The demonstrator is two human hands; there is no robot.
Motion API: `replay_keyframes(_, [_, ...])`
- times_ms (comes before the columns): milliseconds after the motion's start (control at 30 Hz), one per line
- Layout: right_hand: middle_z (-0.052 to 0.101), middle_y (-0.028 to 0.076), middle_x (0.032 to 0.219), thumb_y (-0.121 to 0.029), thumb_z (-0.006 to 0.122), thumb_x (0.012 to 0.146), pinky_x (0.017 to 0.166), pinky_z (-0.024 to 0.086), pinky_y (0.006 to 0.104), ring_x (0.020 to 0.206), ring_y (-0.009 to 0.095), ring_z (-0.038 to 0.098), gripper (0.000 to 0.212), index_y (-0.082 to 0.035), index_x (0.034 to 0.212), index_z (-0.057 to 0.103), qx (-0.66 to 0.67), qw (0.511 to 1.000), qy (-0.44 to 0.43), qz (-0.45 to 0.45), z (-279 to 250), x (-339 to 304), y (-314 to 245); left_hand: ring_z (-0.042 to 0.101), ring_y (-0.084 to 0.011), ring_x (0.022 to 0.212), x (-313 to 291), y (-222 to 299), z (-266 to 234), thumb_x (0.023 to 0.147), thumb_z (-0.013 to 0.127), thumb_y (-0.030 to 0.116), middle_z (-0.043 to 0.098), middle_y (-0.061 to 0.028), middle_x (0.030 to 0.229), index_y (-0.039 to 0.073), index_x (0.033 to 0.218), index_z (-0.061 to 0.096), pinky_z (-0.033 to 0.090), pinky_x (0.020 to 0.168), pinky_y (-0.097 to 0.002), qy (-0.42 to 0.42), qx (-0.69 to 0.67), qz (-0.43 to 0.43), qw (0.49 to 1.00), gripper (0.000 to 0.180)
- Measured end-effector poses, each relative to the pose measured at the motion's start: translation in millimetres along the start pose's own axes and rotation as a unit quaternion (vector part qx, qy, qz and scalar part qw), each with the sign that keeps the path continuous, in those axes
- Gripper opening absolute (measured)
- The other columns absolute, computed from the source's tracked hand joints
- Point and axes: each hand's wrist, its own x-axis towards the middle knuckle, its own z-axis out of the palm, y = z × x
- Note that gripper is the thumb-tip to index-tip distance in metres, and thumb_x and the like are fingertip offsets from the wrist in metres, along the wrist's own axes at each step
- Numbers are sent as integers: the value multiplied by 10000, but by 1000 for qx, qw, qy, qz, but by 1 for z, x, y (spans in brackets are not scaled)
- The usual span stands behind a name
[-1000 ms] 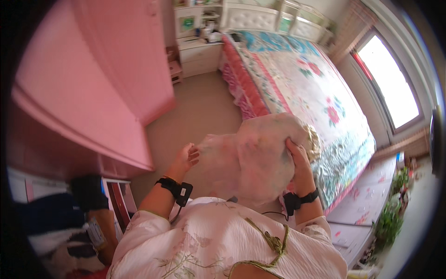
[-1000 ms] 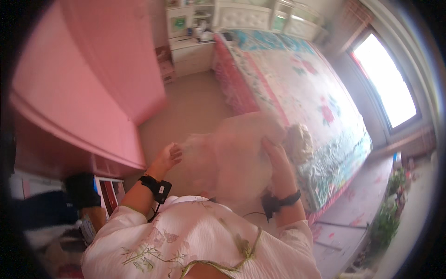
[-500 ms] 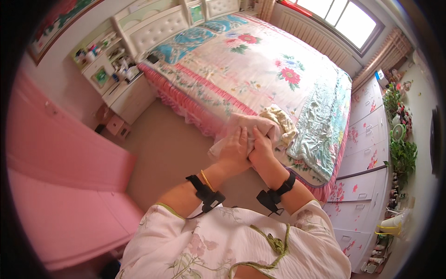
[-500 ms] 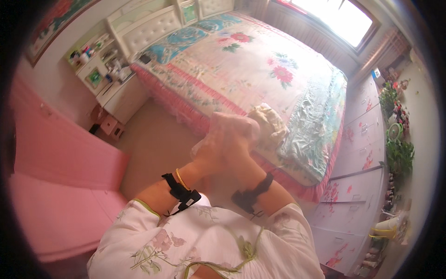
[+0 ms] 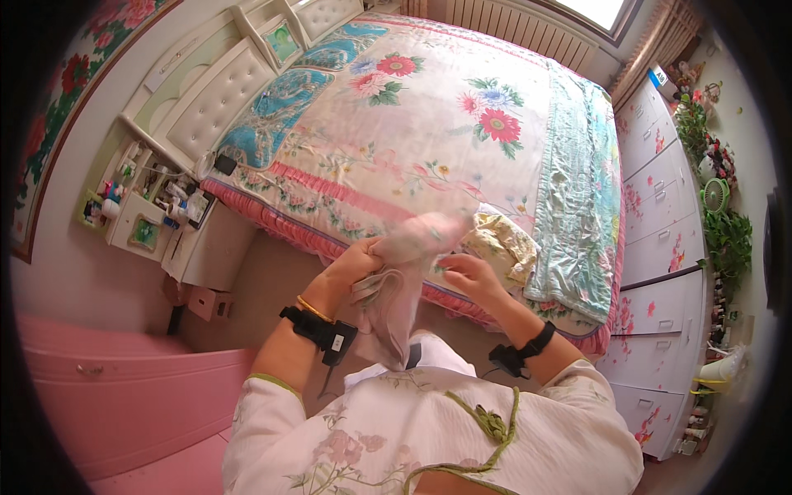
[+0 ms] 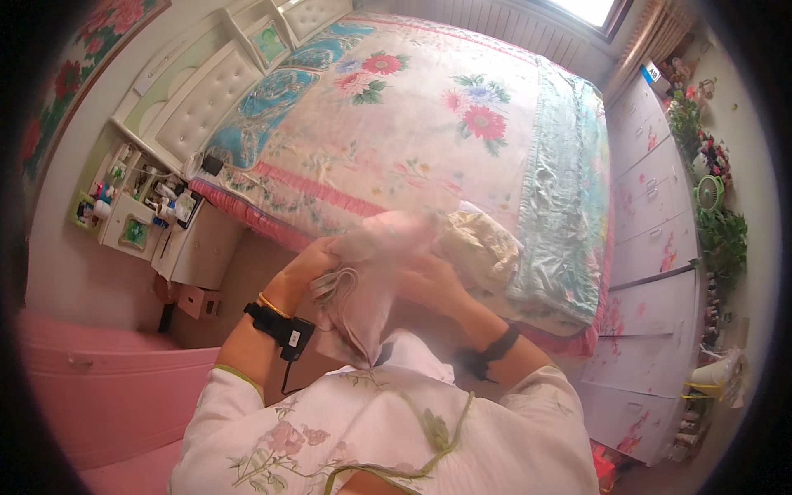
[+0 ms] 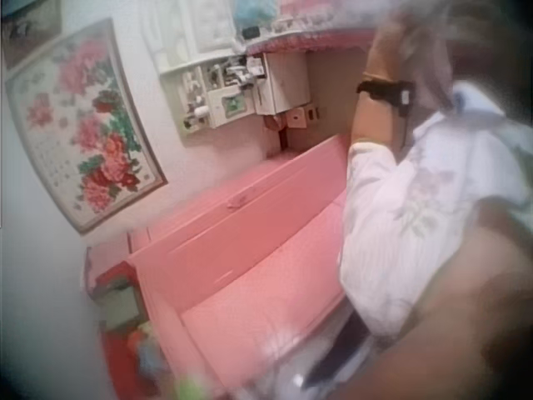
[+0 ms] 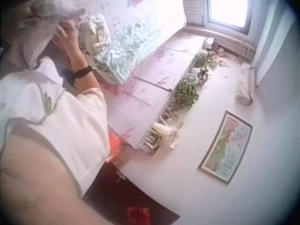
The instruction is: The person removes a floral top and white shorts from a storage area and folds them one at a time on a floral-patterned bed.
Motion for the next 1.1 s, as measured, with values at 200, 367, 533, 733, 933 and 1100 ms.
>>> replay_keyframes(200, [406, 118, 1210, -203, 589, 779, 871, 376, 326, 1081, 177, 417, 562, -40, 1244, 317, 41, 997, 62, 2, -39, 82, 19, 556, -97, 779, 17, 37, -44, 652, 384, -115, 577, -44, 890, -8, 1019, 532, 462, 656, -227, -32, -22, -33, 999, 410])
replay_keyframes(367, [445, 96, 1184, -236, 618, 752, 870, 386, 306, 1062, 177, 449, 584, -16, 1226, 357, 244, 966, -83, 13, -54, 185, 14, 549, -82, 734, 40, 72, -91, 662, 391, -111, 571, -26, 850, -6, 1012, 528, 440, 600, -202, -49, 26, -87, 995, 391])
replay_keyframes(533, [500, 82, 1122, -220, 614, 755, 849, 406, 297, 1010, 171, 490, 503, -6, 1172, 433, 355, 912, -188, 81, -66, 269, 10, 541, -79, 718, 84, 118, -128, 692, 416, -93, 562, -19, 835, -6, 994, 539, 433, 597, -197, -34, 41, -129, 990, 338])
replay_keyframes(733, [578, 51, 902, -90, 561, 760, 708, 470, 294, 804, 154, 565, 225, -31, 977, 547, 307, 942, -92, 103, -61, 364, -14, 542, -91, 772, 158, 132, -223, 752, 444, -43, 572, -26, 829, -8, 990, 545, 436, 615, -224, 12, 108, -71, 991, 261])
replay_keyframes(933, [571, 72, 931, -91, 534, 773, 723, 445, 269, 848, 146, 551, 221, -16, 980, 546, 352, 936, 7, -5, -96, 426, -33, 586, -172, 738, 229, 196, -274, 743, 505, 35, 608, -103, 802, 78, 1024, 552, 448, 621, -270, 40, 495, 125, 859, 288])
replay_keyframes(1100, [582, 67, 924, -71, 549, 747, 750, 443, 273, 828, 141, 559, 295, 35, 1022, 529, 273, 960, 57, 27, -107, 436, -16, 593, -236, 676, 257, 201, -283, 670, 589, 64, 607, -90, 778, 126, 960, 575, 465, 609, -323, -21, 589, 271, 761, 296])
